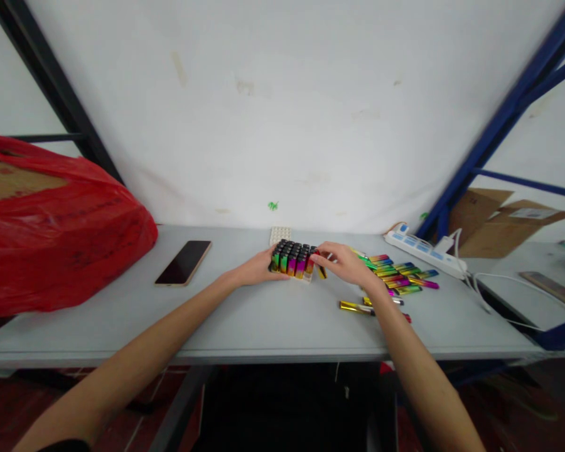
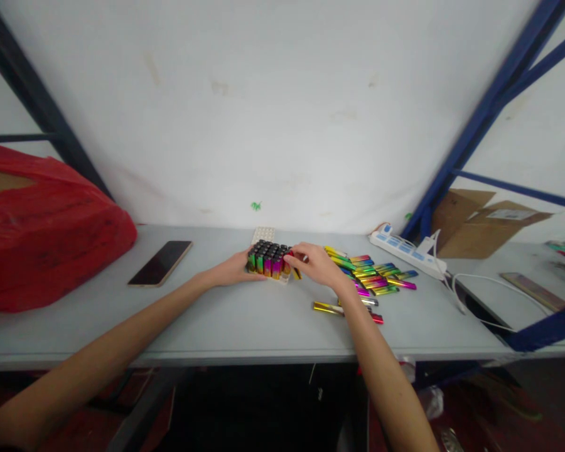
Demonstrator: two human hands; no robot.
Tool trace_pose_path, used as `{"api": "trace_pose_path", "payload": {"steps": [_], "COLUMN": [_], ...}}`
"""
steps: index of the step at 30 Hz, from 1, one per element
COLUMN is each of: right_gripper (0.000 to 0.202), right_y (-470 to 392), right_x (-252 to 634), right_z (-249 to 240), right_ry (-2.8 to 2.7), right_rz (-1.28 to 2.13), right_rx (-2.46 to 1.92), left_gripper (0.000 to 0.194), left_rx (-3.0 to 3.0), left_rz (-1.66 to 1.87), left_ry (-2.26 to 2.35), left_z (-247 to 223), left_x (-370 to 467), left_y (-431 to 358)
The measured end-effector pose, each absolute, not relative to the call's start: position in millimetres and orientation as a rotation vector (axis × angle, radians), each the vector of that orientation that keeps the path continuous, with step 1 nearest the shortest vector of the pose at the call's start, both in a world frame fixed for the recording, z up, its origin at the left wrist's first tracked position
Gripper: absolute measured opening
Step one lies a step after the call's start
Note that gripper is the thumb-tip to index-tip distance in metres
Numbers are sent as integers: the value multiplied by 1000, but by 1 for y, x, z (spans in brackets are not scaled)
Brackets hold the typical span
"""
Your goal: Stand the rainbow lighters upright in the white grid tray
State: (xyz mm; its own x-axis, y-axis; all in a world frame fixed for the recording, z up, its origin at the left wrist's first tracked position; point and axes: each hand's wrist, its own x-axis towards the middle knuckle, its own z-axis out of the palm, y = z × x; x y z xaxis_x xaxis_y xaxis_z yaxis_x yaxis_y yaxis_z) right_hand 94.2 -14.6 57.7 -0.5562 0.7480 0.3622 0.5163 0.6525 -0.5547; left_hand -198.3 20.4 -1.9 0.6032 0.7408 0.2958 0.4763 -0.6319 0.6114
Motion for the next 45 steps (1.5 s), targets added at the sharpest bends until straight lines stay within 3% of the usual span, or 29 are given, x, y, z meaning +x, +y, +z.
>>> {"api": "trace_pose_path", "payload": {"steps": [11,30,39,42,45], "right_gripper": [25,35,33,36,43], "right_y": [-10,-18,-10,-11,-14], "right_x": [93,87,95,93,90], "right_z": [46,52,48,48,50], "right_ry": [-2265,-2279,-2275,-2283,-2327], "right_rz": [525,651,553,703,605], "right_rx": [-1054,-1034,-1098,-1108,-1215], "left_gripper": [81,83,85,88,89], "left_rx": [2367,2367,2359,2362,2365], "left_rz": [741,767,784,787,775], "left_ry": [948,935,925,924,929], "left_z": [-2,-4,-4,-4,-3], "left_x": [-200,-199,-199,-199,-199], "left_y": [21,21,22,22,21]}}
